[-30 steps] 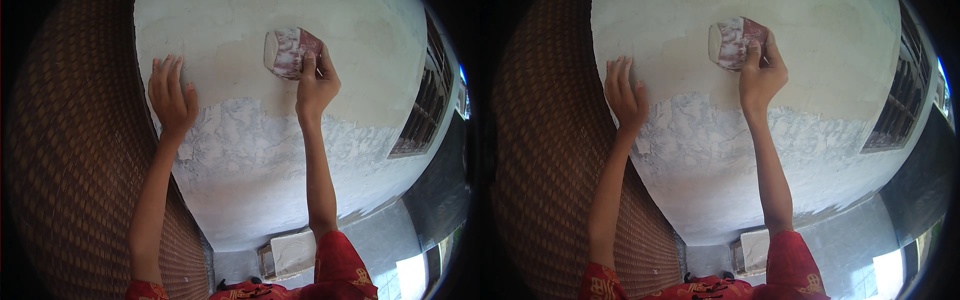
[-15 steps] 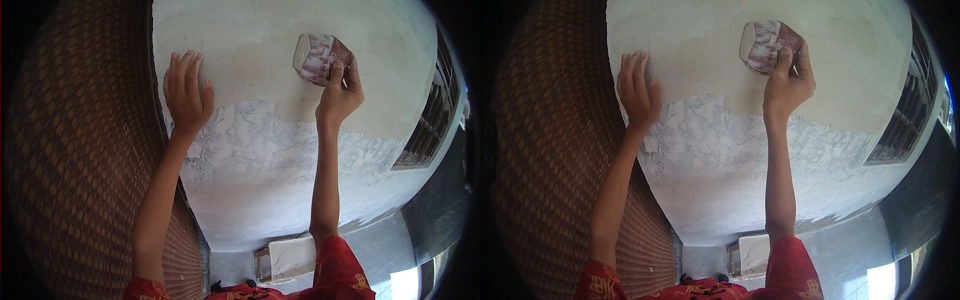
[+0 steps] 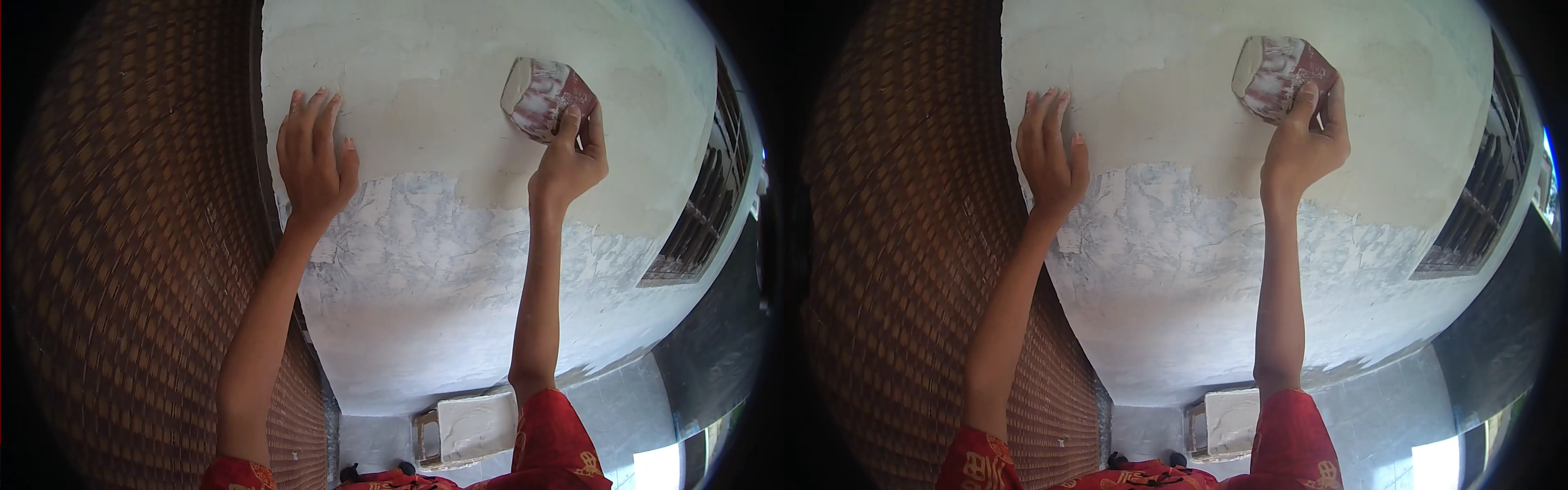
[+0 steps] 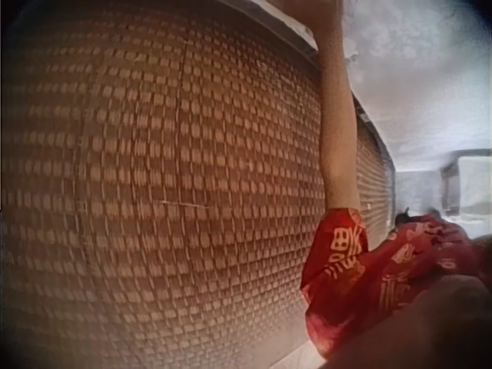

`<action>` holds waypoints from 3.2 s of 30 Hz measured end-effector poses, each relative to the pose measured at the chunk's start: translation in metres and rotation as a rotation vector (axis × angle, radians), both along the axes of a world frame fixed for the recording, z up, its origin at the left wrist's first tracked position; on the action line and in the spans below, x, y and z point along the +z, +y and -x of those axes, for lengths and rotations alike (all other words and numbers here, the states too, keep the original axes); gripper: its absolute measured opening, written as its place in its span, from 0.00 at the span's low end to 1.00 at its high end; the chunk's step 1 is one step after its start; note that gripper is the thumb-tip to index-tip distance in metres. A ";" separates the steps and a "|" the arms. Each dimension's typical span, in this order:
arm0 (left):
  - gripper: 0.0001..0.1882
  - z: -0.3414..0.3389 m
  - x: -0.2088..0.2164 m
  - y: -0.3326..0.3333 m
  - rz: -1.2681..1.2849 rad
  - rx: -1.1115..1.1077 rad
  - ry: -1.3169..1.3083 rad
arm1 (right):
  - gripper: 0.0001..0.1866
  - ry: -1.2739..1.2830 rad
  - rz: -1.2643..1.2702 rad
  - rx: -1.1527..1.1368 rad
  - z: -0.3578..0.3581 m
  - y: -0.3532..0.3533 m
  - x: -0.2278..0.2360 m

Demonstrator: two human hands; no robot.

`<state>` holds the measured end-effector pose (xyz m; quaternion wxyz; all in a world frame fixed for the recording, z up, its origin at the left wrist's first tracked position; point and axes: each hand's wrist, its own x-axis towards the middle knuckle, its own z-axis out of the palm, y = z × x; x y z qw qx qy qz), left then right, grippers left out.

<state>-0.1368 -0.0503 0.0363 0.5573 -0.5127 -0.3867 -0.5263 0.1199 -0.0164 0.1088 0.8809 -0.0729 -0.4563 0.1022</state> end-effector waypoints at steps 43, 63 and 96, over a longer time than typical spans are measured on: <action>0.25 0.005 -0.001 0.001 0.027 -0.019 0.011 | 0.19 -0.040 0.070 0.004 0.007 -0.002 -0.006; 0.25 0.006 -0.001 -0.002 0.041 -0.024 0.026 | 0.20 -0.237 0.080 0.073 0.054 -0.016 -0.018; 0.24 0.011 -0.002 -0.003 0.023 -0.014 -0.006 | 0.19 -0.412 0.128 -0.052 0.052 -0.013 -0.029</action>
